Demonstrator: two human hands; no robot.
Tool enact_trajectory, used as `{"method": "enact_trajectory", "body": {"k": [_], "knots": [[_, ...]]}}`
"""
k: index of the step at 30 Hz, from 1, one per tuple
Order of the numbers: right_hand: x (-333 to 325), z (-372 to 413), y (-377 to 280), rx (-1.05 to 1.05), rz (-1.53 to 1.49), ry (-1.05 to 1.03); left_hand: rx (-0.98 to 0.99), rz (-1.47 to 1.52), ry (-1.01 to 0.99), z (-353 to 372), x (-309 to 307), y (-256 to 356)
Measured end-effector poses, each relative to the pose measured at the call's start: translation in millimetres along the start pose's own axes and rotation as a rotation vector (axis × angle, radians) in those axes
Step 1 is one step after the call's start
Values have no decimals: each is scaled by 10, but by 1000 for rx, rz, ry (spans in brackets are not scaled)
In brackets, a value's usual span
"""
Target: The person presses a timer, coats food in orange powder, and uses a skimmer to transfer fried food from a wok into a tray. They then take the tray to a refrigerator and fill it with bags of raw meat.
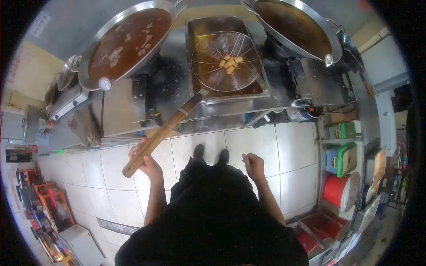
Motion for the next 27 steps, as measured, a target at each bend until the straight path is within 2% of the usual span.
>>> {"method": "enact_trajectory", "body": {"k": [3,6,7,8,9,10,11,12,13,14,15,17,18,20,21,23,24,26,27], "knots": [[70,-2,-91,-69,-75,93,-25,-36,-122,-114,31,-107],[181,43,-134,58,-39,164,-7,-179,-351,-179,38,-324],[178,52,-44,129,-87,236,-16,-454,-475,-61,-83,-703],[144,100,73,215,-137,359,56,-582,-554,6,7,-1006],[180,132,340,242,-142,434,-216,-745,-751,132,23,-1384],[301,145,691,195,-127,389,-316,-565,-832,206,149,-1357],[233,372,921,183,-93,395,-314,-655,-1081,441,153,-1784],[154,581,1075,364,46,288,-316,-645,-1288,748,183,-2044],[66,781,1220,557,152,167,-403,-736,-1486,1371,-194,-3146],[-86,981,1253,631,175,133,-536,-551,-1828,1237,392,-2000],[-49,1439,1746,711,209,222,-515,-568,-1985,1576,534,-1807],[55,2421,2755,869,254,412,-411,-610,-2173,2229,810,-1940],[-73,2930,2755,880,-99,695,-365,-644,-2231,2533,990,-1979],[-232,3587,3009,1033,113,454,-270,-699,-2306,3070,1392,-1996],[-311,3950,3173,1051,91,495,-227,-729,-2326,3341,1594,-1978],[-334,4591,3542,964,440,250,-138,-788,-2350,3911,2003,-1910],[-285,4998,3860,996,419,291,-93,-827,-2357,4209,2181,-1883],[-136,5850,4570,1120,-361,720,25,-899,-2372,4811,2531,-1814],[-346,6151,4542,1134,-383,759,117,-935,-2385,5127,2708,-1778]]}}
Point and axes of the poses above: each hand's wrist, its own z-axis away from the middle knuckle, its own x-axis out of the palm, y = z × x, the point moved 7 cm from there along -z, towards the middle knuckle, and after that the axes turned 10 degrees about -z, right-handed, at the moved point
